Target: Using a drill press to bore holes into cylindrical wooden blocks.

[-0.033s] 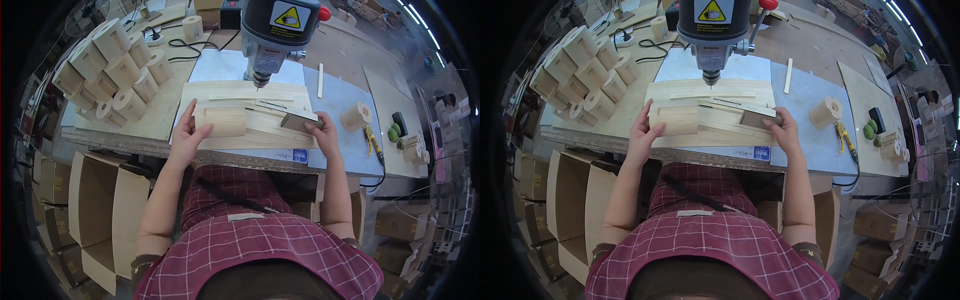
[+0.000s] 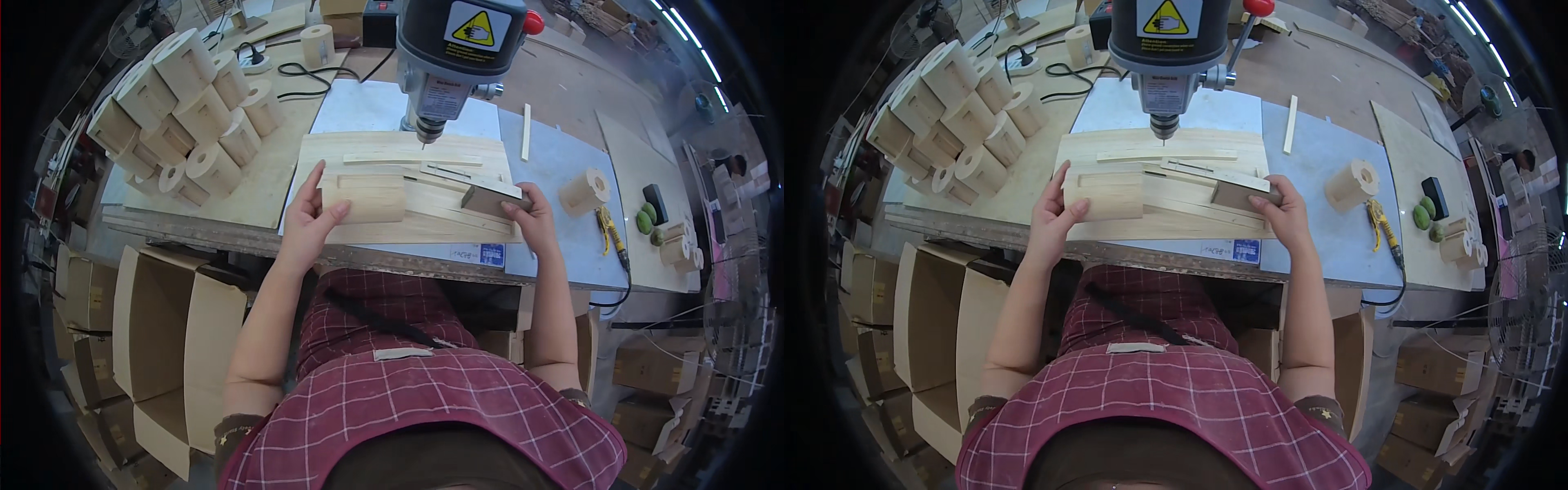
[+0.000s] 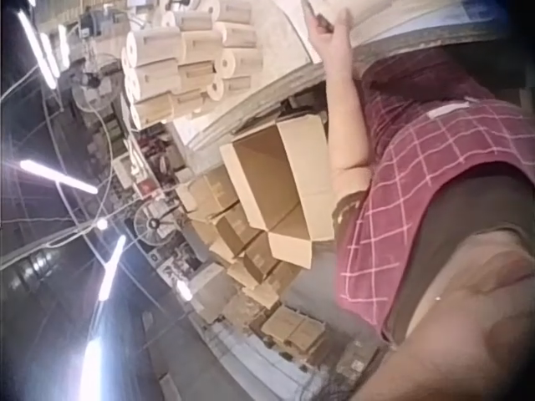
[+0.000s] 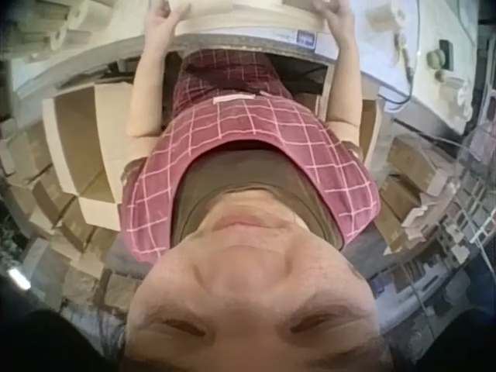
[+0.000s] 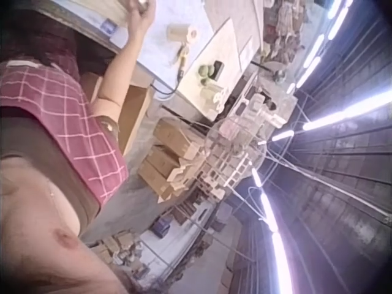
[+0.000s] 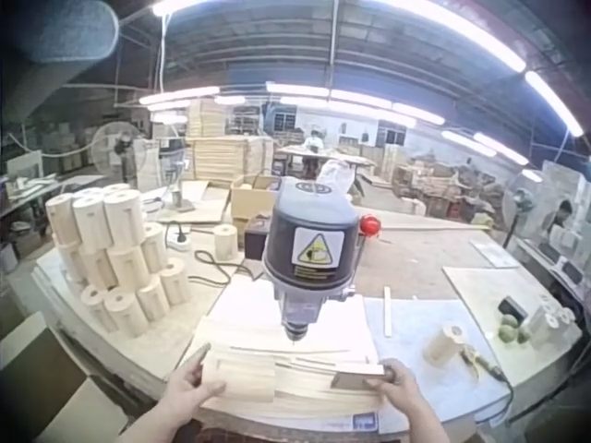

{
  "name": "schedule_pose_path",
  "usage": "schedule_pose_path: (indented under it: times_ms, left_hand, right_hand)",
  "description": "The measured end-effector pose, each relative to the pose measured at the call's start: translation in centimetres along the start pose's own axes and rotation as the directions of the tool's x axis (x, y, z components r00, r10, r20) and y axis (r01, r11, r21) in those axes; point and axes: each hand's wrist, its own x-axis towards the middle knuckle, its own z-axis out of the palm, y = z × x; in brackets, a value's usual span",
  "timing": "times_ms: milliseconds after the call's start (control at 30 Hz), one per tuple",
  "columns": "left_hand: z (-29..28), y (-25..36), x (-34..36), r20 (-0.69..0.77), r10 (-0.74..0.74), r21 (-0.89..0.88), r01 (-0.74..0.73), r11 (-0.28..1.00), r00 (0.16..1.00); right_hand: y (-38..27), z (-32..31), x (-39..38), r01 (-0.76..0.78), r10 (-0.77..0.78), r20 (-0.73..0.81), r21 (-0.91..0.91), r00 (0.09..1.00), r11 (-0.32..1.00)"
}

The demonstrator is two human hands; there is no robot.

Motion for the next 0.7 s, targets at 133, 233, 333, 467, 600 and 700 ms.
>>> schedule_pose_path:
  times_ms: [133,233,333,467,600,700]
  left_hand:
    - [0.4,-0.4,0.2,0.006,-0.046,-0.024,0.046,0.999,0.999]
    - [0.9,-0.2,0.2,0.041,-0.053,-0.006,0.053,0.999,0.998]
    - [0.7,-0.6,0.3,0.085,-0.063,0.014,0.062,0.998,0.994]
    - [0.7,-0.7,0.4,0.105,-0.107,0.037,0.103,0.994,0.989]
    - [0.9,-0.9,0.7,0.095,-0.102,0.026,0.099,0.995,0.99]
    - [0.9,-0.9,0.8,0.101,-0.101,0.032,0.098,0.995,0.99]
  right_hand:
    - [-0.1,-1.3,0.5,-0.063,0.063,0.126,0.003,0.99,0.998]
    - [-0.2,-1.0,0.7,-0.08,0.075,0.178,0.023,0.981,0.997]
    - [-0.3,-0.6,0.9,-0.081,0.073,0.195,0.034,0.978,0.996]
    - [-0.8,0.2,0.8,-0.074,0.065,0.177,0.047,0.982,0.996]
    - [-0.7,1.1,0.7,-0.076,0.072,0.159,0.016,0.985,0.997]
    - [-0.5,1.7,0.7,-0.059,0.051,0.151,0.045,0.987,0.997]
